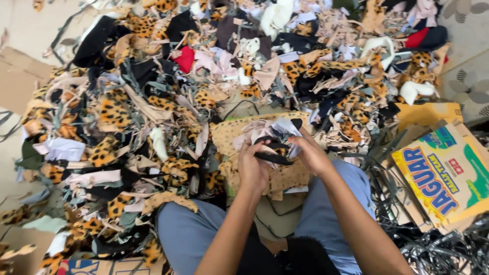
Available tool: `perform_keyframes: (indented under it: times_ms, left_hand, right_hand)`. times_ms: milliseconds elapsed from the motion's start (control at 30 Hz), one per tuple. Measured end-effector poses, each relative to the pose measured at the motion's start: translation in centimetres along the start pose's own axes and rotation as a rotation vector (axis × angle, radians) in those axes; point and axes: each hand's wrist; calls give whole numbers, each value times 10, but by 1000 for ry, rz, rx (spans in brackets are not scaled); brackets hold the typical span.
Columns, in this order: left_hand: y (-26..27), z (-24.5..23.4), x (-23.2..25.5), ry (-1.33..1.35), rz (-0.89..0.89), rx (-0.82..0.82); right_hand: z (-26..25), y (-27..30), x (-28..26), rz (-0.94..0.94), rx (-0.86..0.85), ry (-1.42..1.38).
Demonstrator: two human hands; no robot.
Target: Sorting through a large pile of fabric scraps and packing them into a small cardboard box.
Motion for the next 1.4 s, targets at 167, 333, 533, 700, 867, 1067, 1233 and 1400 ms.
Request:
perform_keyframes:
  times_ms: [167, 333, 533, 700, 867, 1067, 1233, 1400]
  left_hand:
    - [-25, -29, -27, 108, 2, 83]
    - [-32, -54, -24, 64, 125, 182]
    - [-41, -82, -15, -463, 357, 353]
    - [-20, -84, -1, -847, 345, 542]
    - [12, -70, 18, -1036, 98, 511]
    - [44, -68, 3, -1158, -17, 429]
    - [44, -61, -22, -1012, 68, 314]
    - [62, -30, -26, -1027, 241, 165]
  right_hand:
    - [19, 20, -23, 102, 11, 2]
    - [-14, 31, 34, 119, -4, 146]
    - [1, 46, -13, -14, -10, 613]
    - [-1, 51, -28, -136, -67, 795]
    - [-3, 54, -33, -108, -129, 818]
    - [-14, 61, -23, -124, -223, 806]
    - [-4, 71, -27, -255, -228, 797]
    - [-16, 70, -8, -345, -99, 983]
Point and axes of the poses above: each hand's wrist, its own y-axis away from the middle knuckle, its own z-axis out of the palm, x = y × z, and after that the axes turned 14 degrees about -z, right-handed
